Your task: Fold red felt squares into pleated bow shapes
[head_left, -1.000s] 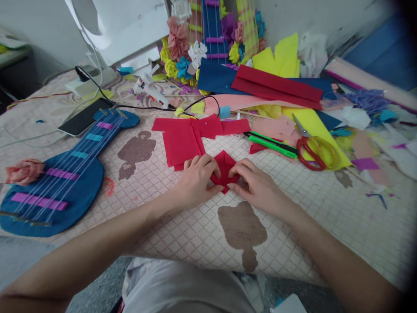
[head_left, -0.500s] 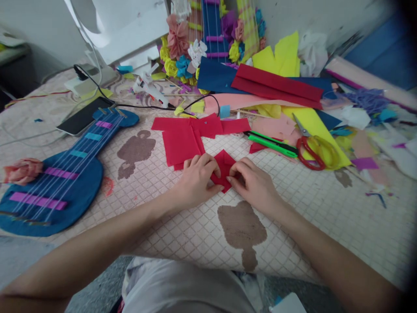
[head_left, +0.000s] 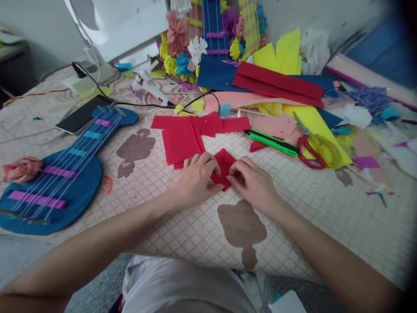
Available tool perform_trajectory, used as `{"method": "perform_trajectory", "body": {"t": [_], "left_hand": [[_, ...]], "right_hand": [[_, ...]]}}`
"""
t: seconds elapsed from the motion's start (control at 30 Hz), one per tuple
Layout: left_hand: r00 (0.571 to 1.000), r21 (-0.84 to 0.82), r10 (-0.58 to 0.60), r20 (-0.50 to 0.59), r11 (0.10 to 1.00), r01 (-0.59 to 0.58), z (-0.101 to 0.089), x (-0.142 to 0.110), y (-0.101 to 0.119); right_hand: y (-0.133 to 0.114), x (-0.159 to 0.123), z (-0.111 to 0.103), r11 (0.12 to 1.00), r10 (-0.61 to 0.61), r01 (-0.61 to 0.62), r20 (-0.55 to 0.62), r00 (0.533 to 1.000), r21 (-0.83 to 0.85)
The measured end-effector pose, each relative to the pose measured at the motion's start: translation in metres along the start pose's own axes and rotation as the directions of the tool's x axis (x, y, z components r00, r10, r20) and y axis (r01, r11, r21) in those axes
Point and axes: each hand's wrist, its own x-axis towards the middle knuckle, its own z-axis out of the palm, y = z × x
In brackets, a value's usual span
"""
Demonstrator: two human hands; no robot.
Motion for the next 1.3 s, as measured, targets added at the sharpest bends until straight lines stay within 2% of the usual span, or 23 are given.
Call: {"method": "perform_trajectory", "body": {"t": [0.6, 1.03, 1.3], "left_hand": [[0.999, 0.015, -0.004, -0.036, 1.000, 0.005, 0.0050, 0.0000, 0.0003], [1.000, 0.010, -0.023, -0.016, 1.000, 0.023, 0.0024, 0.0007, 0.0031], [0.998, 0.116, -0.005, -0.066, 0.993, 0.013, 0.0086, -0.0019, 0.0059]], "right_hand": [[-0.0005, -0.0011, 0.0016, 1.000, -0.002, 0.002, -0.019, 1.000, -0.027], [0.0007, -0.0009, 0.0024, 1.000, -0.003, 0.003, -0.020, 1.000, -0.017], [0.0004, -0.0005, 0.0029, 1.000, -0.002, 0.002, -0.023, 1.000, -0.021]]}}
